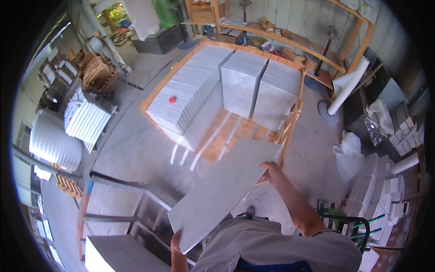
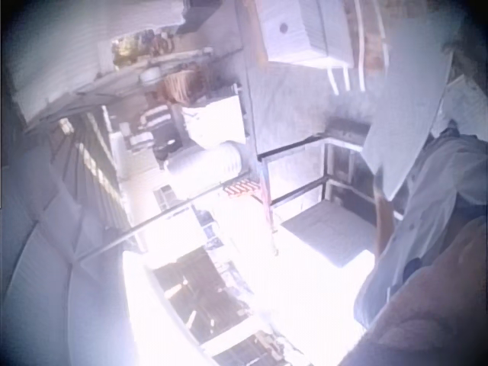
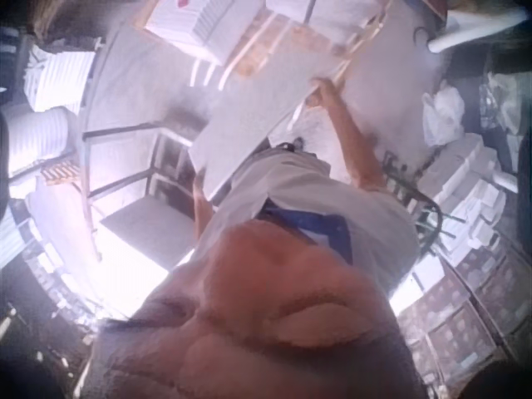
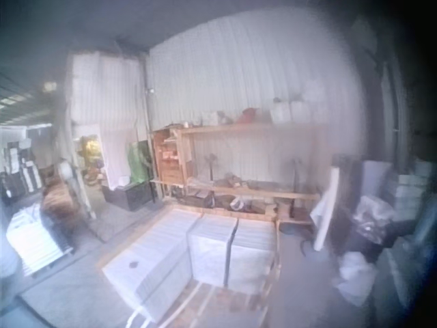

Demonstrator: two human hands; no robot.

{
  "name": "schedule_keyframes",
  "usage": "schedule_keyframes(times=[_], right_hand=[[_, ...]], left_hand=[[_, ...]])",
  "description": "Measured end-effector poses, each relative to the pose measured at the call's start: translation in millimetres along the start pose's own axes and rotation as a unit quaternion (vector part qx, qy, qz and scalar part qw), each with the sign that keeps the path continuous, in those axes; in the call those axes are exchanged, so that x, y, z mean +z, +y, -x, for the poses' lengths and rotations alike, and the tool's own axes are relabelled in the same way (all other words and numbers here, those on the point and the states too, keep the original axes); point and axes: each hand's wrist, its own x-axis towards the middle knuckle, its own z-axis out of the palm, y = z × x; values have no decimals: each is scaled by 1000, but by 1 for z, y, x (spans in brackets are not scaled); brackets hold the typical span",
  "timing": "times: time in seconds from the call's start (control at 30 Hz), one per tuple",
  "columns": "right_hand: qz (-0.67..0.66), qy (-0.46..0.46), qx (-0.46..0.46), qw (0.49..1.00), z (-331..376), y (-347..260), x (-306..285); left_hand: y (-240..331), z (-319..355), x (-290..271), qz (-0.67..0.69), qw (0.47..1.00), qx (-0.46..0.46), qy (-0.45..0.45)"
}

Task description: The person repeatedly picks up thin white rectangular panels from a metal cart and places them onto a wooden rack. The person also briefly uses a red marker and a metal ruler to mark or measure the panels before continuing to stack them.

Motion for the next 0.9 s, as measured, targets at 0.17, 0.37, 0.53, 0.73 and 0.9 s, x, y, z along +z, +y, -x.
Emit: schedule_keyframes(times=[0.17,0.37,0.53,0.73,0.9], right_hand=[[-102,94,85,987,-98,24,8],[-116,167,115,972,-156,21,12],[-133,231,39,963,-181,-17,25],[-211,268,-11,940,-215,-64,15],[-305,303,26,903,-273,-54,9]], left_hand=[[69,-84,56,-44,998,-8,40],[153,-151,135,-65,997,-40,-30],[203,-198,203,-64,984,-151,-63],[231,-230,310,-76,985,-143,-63],[208,-271,377,-109,984,-100,-103]])
